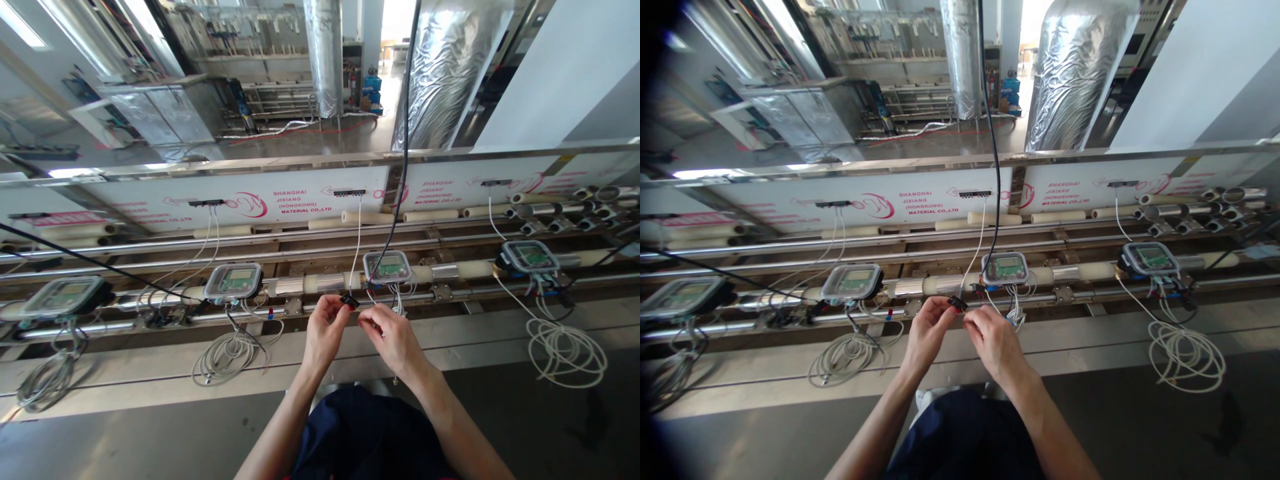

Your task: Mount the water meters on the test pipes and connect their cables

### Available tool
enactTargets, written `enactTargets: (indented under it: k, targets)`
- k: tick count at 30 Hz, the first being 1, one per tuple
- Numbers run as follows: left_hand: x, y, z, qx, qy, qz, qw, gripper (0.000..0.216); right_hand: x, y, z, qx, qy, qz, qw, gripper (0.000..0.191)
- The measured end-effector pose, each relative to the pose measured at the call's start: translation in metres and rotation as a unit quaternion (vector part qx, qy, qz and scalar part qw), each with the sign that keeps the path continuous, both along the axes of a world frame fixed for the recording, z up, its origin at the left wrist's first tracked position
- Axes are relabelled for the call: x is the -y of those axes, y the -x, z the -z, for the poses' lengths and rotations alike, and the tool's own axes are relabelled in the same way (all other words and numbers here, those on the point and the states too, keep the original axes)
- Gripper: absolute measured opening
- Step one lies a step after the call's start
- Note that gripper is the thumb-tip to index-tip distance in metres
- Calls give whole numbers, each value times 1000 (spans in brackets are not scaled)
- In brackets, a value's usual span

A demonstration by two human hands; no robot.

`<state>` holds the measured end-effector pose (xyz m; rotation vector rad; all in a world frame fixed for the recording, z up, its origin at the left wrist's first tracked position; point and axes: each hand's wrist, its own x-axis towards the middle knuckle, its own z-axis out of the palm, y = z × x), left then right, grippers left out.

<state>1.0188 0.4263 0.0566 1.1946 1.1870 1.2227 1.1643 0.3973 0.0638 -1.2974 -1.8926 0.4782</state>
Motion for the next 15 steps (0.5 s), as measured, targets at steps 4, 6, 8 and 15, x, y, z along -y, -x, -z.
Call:
enactTargets:
  k: [4,6,8,15]
  targets:
    - [-1,0,-3,39,25,0,999,21,-1,-2,3,-3,-18,1,1000,11]
    - [-1,0,-4,46,29,-4,999,22,-1,-2,3,-1,-27,-4,1000,12]
    - [-1,1,-4,49,32,-2,998,23,-1,-2,2,-1,-32,-3,999,13]
    - [1,1,7,-14,1,3,1000,23,1,3,4,-49,5,70,996,10]
